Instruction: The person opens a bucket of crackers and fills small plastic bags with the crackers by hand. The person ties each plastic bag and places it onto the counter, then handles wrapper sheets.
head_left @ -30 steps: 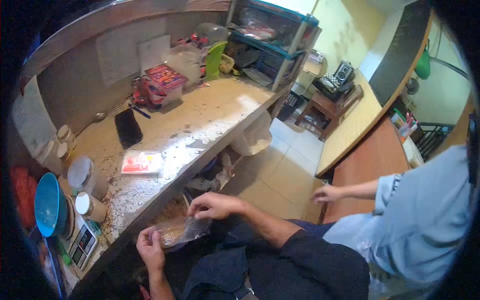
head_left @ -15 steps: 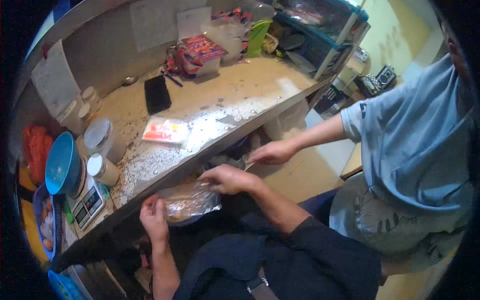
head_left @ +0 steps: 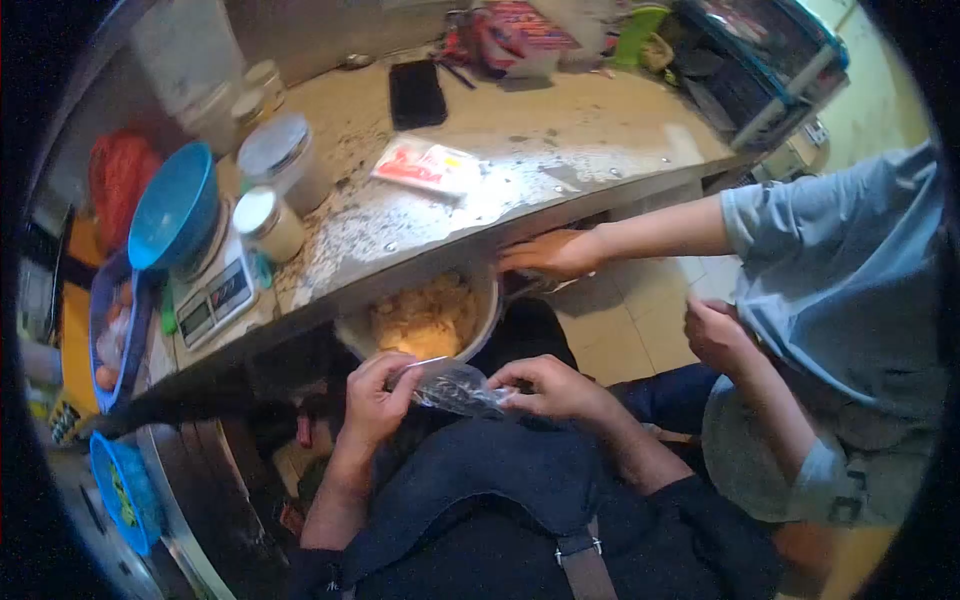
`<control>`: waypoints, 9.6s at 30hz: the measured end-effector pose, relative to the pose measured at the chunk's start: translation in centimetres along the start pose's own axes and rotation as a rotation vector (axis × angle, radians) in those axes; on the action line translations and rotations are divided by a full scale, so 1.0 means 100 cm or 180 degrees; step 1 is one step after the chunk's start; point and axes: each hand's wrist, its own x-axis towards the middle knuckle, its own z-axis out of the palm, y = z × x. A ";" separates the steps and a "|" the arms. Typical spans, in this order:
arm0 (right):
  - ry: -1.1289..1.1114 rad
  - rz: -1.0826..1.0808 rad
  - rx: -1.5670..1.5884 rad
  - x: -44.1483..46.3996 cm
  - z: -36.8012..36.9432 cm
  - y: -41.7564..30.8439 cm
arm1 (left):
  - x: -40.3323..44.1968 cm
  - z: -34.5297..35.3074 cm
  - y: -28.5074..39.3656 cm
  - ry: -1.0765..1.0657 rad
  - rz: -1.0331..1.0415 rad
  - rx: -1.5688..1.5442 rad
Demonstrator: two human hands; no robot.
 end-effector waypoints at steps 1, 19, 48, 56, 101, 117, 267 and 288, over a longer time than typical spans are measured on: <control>-0.0099 0.0093 0.0024 -0.002 0.001 -0.004 | -0.004 -0.001 0.000 0.0002 0.0205 0.0034; -0.0372 -0.0160 -0.0409 -0.019 0.029 -0.048 | -0.059 0.015 -0.007 -0.1578 -0.0277 -0.0509; 0.0715 -0.0210 0.1419 0.008 0.034 -0.104 | -0.077 -0.063 -0.004 0.1327 -0.0353 -0.0182; 0.0517 -0.0412 0.0960 0.015 0.064 -0.127 | -0.080 -0.061 0.086 -0.0058 0.0134 -0.0680; -0.0755 0.0754 -0.2988 0.159 0.130 0.130 | -0.118 -0.029 0.004 -0.0039 -0.2273 -0.2121; 0.0308 0.0652 0.1855 0.035 0.003 -0.007 | -0.061 0.030 0.016 -0.0227 -0.2224 -0.3207; 0.0996 -0.1145 -0.0977 0.046 0.042 -0.029 | -0.067 0.044 -0.018 0.0136 -0.2512 -0.3838; 0.0674 -0.0128 -0.0269 0.052 0.034 -0.014 | -0.078 0.037 -0.009 0.0232 -0.1158 -0.0724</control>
